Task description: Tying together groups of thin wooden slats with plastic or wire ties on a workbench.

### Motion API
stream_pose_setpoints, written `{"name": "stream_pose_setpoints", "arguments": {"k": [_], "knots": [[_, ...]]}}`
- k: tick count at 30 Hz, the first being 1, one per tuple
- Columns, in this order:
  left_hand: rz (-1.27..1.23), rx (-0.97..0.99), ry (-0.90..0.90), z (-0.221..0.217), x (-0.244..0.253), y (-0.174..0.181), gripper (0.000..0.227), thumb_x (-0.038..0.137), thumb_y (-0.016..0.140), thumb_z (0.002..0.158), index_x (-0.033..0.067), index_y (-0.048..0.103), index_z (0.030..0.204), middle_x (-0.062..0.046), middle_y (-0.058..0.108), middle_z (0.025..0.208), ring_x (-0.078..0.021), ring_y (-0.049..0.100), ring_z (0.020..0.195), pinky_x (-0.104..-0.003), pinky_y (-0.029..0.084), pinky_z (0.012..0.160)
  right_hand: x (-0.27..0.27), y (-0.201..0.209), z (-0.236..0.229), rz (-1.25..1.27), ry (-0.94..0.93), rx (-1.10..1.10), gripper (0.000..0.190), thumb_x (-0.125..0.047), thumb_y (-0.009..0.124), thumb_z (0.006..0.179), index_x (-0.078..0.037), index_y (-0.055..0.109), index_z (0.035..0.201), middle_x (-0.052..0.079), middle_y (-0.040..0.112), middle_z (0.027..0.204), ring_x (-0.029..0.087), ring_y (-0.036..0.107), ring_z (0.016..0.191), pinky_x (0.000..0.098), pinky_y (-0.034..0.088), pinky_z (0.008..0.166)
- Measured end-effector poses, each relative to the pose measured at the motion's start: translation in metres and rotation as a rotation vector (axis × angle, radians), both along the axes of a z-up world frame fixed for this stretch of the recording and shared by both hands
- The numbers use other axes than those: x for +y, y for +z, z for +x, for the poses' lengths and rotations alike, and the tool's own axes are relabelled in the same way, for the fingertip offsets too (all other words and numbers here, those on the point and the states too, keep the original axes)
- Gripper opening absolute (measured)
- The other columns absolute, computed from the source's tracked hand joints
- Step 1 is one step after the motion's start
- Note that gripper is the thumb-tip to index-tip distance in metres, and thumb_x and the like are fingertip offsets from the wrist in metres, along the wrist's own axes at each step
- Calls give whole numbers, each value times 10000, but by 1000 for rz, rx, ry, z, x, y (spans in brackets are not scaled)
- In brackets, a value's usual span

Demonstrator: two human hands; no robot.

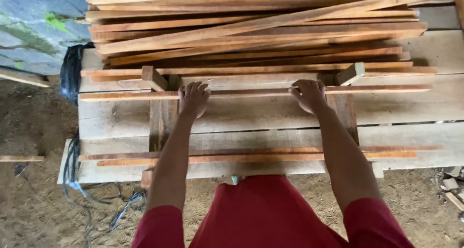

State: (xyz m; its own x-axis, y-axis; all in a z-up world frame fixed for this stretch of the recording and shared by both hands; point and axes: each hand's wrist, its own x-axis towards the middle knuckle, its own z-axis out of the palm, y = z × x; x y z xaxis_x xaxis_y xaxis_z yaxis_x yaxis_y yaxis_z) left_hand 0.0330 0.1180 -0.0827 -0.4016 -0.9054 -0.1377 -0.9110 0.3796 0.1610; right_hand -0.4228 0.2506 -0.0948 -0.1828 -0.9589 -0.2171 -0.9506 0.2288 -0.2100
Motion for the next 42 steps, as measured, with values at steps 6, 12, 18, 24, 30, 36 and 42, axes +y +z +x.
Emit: {"name": "stream_pose_setpoints", "arguments": {"k": [6,12,18,24,30,36,42], "knots": [[-99,63,28,1,24,-10,477,486,348,1096,212,543,1434,-102,415,1616,-288,353,1507,-594,224,1213,18,11,17,99,-6,93,521,-643,318,1096,-344,472,1494,-9,495,1559,266,371,1518,569,129,1264],[-529,200,-83,11,48,-47,548,409,496,1060,113,513,1521,-264,459,1531,-399,433,1442,-602,332,1135,48,38,32,104,-50,-111,592,-452,327,1091,-365,206,1664,75,154,1750,377,102,1602,620,48,1285],[6,68,58,7,35,-28,534,426,405,1100,257,373,1606,-153,331,1670,-319,242,1576,-586,148,1252,40,12,19,24,-47,-97,542,-520,393,1068,-399,408,1597,99,316,1708,391,220,1582,632,176,1249],[-214,86,92,7,30,-53,388,359,728,924,256,569,1262,-40,524,1520,-244,426,1468,-590,328,1186,39,8,19,-36,-136,-58,485,-527,531,983,-432,588,1455,-10,523,1591,276,356,1546,550,169,1280],[-525,101,32,4,85,-16,549,199,699,934,104,501,1437,-222,465,1559,-335,429,1472,-539,367,1146,64,-4,38,-683,36,290,424,-329,822,844,-264,777,1261,63,777,1198,267,724,1157,536,486,1122],[-525,170,-60,19,108,-19,554,180,607,1030,38,425,1534,-299,433,1551,-431,404,1472,-537,442,1078,81,20,46,-674,76,277,319,-278,781,915,-182,786,1219,70,788,1089,268,757,1049,541,491,1120],[-549,184,10,19,89,3,207,185,653,956,251,646,1152,11,661,1131,-205,634,1175,-405,508,924,79,36,44,-628,46,228,217,-277,817,808,-287,805,1024,-36,776,923,258,736,951,429,558,1015]]}}
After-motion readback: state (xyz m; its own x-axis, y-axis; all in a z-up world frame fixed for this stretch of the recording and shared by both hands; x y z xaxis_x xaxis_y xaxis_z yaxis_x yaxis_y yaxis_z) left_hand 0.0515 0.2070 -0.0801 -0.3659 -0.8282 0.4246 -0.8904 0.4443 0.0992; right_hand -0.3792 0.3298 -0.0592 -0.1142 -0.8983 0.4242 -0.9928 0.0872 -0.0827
